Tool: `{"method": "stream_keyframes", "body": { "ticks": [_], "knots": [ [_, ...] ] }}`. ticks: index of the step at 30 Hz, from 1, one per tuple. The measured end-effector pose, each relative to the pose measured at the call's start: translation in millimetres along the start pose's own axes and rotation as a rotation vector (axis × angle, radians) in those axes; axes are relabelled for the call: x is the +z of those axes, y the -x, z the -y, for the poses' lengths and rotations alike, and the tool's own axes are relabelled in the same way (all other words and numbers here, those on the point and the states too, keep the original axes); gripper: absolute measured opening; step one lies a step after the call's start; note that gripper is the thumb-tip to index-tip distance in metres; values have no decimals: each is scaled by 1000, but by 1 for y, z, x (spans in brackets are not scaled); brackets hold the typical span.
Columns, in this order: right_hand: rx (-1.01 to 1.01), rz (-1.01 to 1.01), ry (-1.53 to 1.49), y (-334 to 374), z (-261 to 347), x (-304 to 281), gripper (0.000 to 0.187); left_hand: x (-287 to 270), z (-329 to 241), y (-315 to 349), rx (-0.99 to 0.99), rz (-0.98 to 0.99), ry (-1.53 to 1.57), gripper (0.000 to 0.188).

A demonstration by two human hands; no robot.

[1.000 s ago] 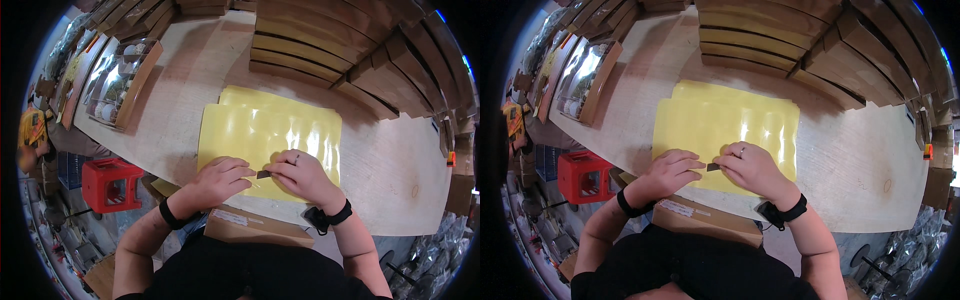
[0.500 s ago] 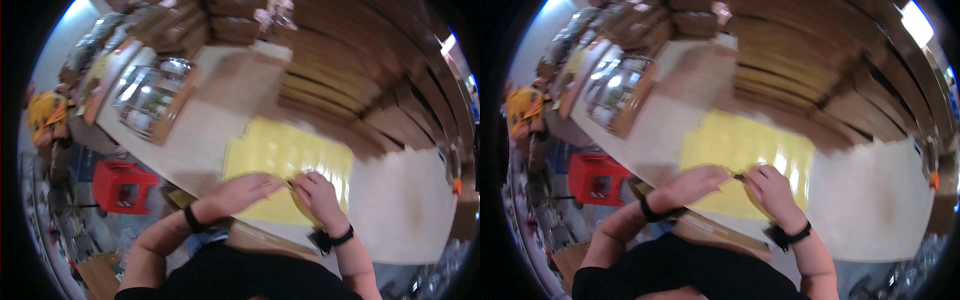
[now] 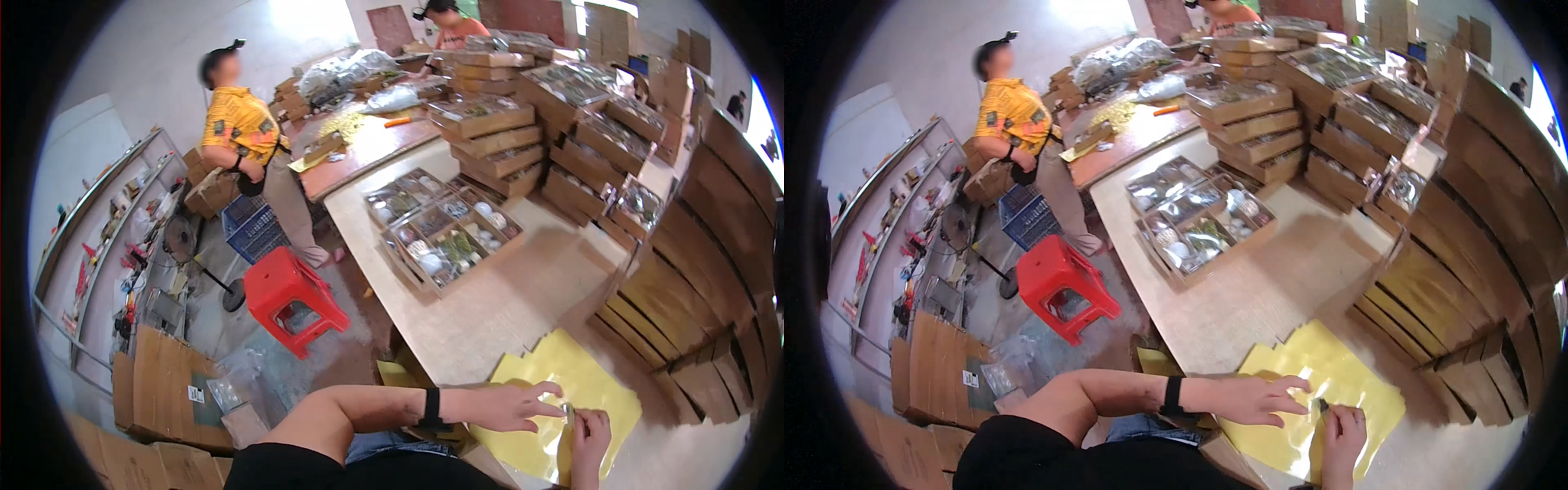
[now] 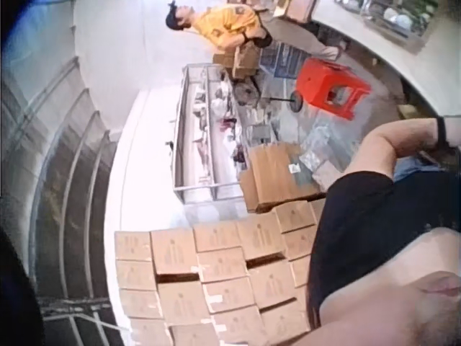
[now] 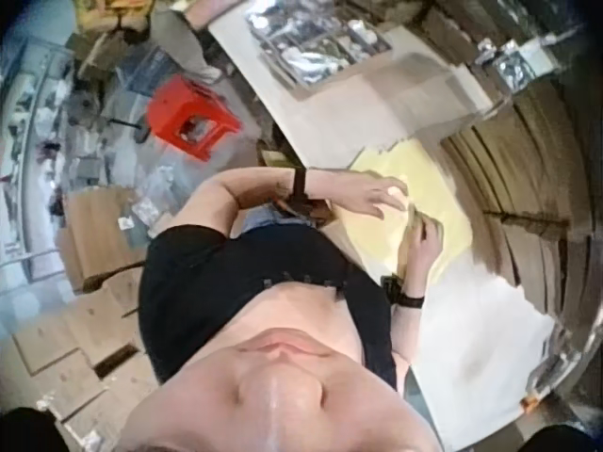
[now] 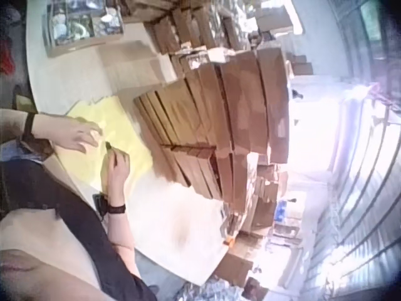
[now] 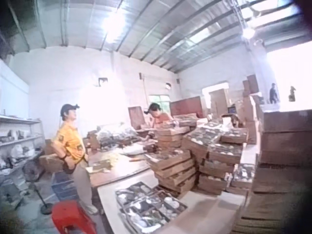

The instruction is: The person tapes the seams of small cardboard boxes containing assorted items using a roll of clear packing tape. They repeatedly pull tape, press it onto the box edges, and tear it off by hand, then place the sealed boxes onto a stack on the table.

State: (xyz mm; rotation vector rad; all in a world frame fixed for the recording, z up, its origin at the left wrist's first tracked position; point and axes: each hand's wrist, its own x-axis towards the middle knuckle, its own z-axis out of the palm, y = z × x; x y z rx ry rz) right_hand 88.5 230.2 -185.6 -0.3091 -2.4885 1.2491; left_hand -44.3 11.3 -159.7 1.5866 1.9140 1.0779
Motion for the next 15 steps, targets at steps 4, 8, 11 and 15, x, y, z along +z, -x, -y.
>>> {"method": "stream_keyframes", "body": {
  "ticks": [4, 8, 11, 15],
  "knots": [
    [-35, 82, 39, 0, -2, -3, 13, -3, 4, -17, 111, 3, -112, 66],
    [-145, 45, 32, 0, 2, 1, 9, 5, 9, -28, 257, -36, -292, 66],
    [-160, 28, -25, 1, 1, 3, 7, 6, 11, -27, 220, 35, -350, 65],
    [28, 97, -184, 1, -8, 3, 17, 2, 7, -24, 223, 60, -338, 67]
  ]
}}
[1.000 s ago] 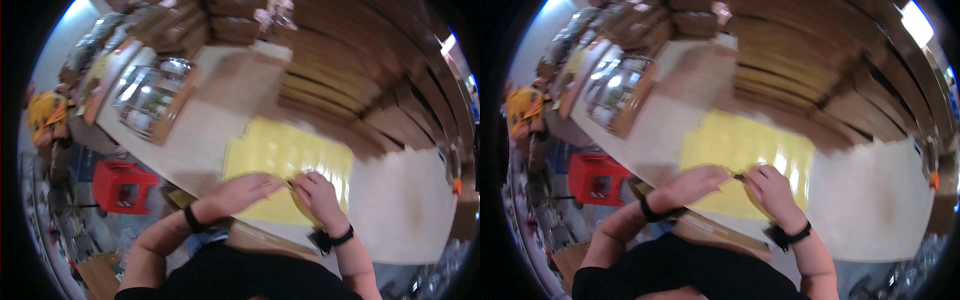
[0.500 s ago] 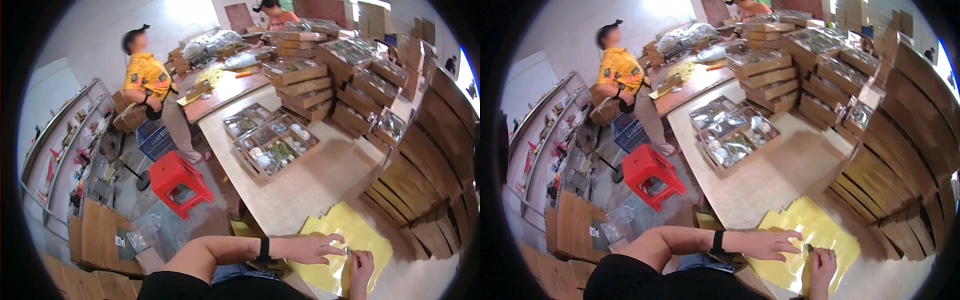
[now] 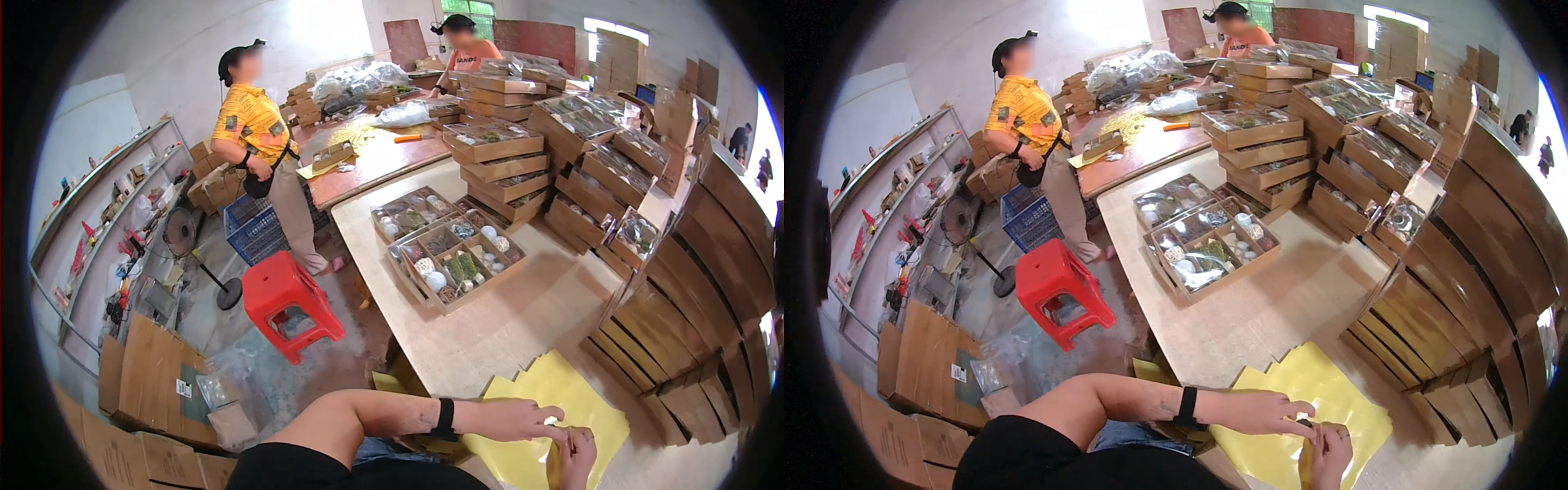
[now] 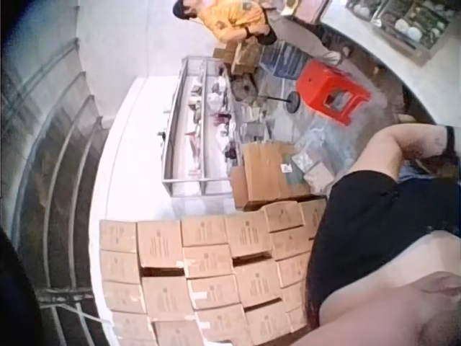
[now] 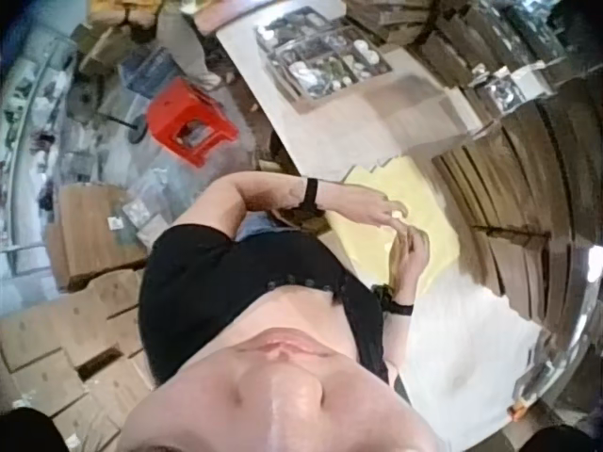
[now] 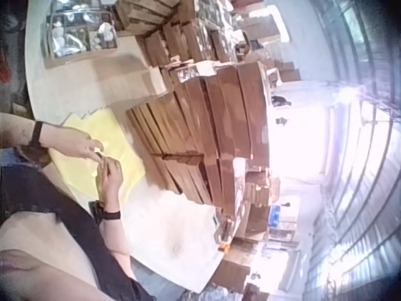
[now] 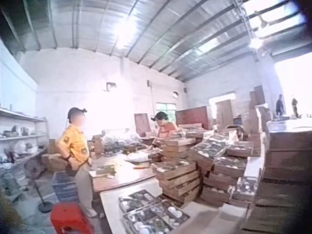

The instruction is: The person tapes the seams of small cardboard boxes containing assorted items using a roll of clear packing tape. They repeatedly pull tape, press it onto the box edges, and tear it off by hand, then place the sealed boxes onto a stack on the table.

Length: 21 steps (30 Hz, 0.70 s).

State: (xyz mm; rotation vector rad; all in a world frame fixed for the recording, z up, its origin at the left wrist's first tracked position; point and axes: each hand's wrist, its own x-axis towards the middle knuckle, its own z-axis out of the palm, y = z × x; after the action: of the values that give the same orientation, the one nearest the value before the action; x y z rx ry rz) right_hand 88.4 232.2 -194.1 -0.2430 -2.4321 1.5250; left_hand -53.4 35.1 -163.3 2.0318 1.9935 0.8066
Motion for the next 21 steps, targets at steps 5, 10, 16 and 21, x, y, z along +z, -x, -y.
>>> {"method": "stream_keyframes", "body": {
  "ticks": [5, 10, 16, 21],
  "knots": [
    [-136, -40, 200, -4, 6, 1, 12, 5, 1, 2, -9, -91, 65, 62],
    [-51, -63, 130, 0, 11, 2, 9, 0, -4, 4, -27, -7, 26, 57],
    [-92, -75, 268, -1, 10, -1, 7, -27, -11, -8, -209, -156, 213, 34],
    [-60, -54, 229, -10, 17, -1, 12, -30, 23, -18, -6, -616, 108, 64]
  ]
}}
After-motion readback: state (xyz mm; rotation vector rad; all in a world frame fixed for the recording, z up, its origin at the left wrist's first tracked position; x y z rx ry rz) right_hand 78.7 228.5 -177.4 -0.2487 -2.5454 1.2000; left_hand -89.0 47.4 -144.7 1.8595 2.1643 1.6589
